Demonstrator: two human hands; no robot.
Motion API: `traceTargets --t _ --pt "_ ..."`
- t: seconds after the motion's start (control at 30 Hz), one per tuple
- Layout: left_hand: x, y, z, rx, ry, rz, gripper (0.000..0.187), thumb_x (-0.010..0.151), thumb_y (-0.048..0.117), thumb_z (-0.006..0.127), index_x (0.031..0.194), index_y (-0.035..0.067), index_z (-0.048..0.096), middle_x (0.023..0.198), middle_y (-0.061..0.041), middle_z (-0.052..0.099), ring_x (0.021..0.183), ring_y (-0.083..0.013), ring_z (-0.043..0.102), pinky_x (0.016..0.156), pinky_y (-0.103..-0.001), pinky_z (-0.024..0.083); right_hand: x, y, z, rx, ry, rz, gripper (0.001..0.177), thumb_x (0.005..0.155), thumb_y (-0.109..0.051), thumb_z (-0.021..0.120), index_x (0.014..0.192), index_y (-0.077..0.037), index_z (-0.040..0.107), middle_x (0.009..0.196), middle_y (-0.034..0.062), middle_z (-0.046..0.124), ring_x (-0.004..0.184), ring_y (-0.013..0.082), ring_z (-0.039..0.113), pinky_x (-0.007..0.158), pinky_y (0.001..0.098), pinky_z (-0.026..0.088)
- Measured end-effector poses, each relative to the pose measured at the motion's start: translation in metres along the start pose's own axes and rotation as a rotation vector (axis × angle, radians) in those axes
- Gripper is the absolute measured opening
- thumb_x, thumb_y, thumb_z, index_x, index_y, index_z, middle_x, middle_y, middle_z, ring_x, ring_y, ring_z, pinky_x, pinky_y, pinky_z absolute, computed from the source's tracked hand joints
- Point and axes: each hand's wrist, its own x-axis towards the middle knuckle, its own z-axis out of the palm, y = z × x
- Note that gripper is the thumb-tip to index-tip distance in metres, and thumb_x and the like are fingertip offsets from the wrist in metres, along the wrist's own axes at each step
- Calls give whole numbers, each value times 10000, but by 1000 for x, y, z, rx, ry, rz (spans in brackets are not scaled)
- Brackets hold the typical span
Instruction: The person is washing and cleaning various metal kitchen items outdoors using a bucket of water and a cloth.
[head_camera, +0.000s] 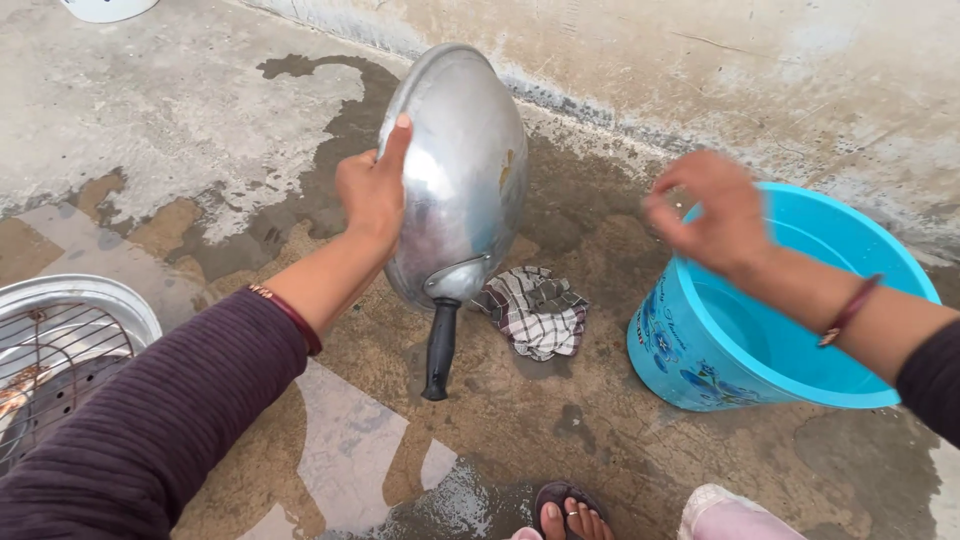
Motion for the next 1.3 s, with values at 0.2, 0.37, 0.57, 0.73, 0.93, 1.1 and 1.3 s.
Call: traceTargets --t 0.2,0.37,0.57,0.73,0.93,1.1,1.3 --pt "-2 -12 5 108 27 91 748 859 636 722 475 95 375 489 16 388 479 -114 330 449 -403 296 -7 -113 86 -213 -1019 93 409 870 -362 675 1245 -199 671 1337 101 613 1159 268 656 946 428 554" --pt "-6 -29 -4 164 19 101 780 850 655 726 487 84 337 501 2 344 494 -122 304 449 -412 280 -51 -92 204 -439 -1425 77 482 820 -199 768 1295 -172 694 1657 204 220 1249 267 627 906 424 586" --pt "-4 -39 -22 142 30 62 798 858 642 728 506 74 291 521 8 295 526 -121 270 458 -415 255 -51 -61 232 -380 -1237 239 308 768 -165 784 1069 -99 780 1179 140 742 1093 310 712 848 456 594" --pt "-2 -48 -39 132 34 29 776 866 640 719 507 87 310 519 19 314 524 -116 278 462 -412 245 38 -45 151 -90 -601 362 49 743 -252 762 762 -262 806 857 80 761 850 293 728 733 470 574" --pt "-3 -42 -50 188 49 -67 777 877 655 702 510 108 289 506 13 308 500 -135 264 456 -410 254 125 -41 75 199 -231 446 287 770 -305 837 980 -158 710 883 6 687 776 146 666 647 347 553" --pt "-13 -30 -50 189 46 -89 761 869 653 693 485 116 314 487 18 341 477 -126 286 442 -406 272 146 -19 52 660 -106 532 117 780 -120 708 887 -96 749 844 55 740 693 72 662 620 230 557" --pt "-15 -35 -31 131 26 -50 775 884 616 712 507 83 296 528 -2 302 519 -141 262 473 -426 242 150 -3 8 1080 126 518 96 734 -17 534 746 14 624 881 76 682 691 133 595 585 272 489"
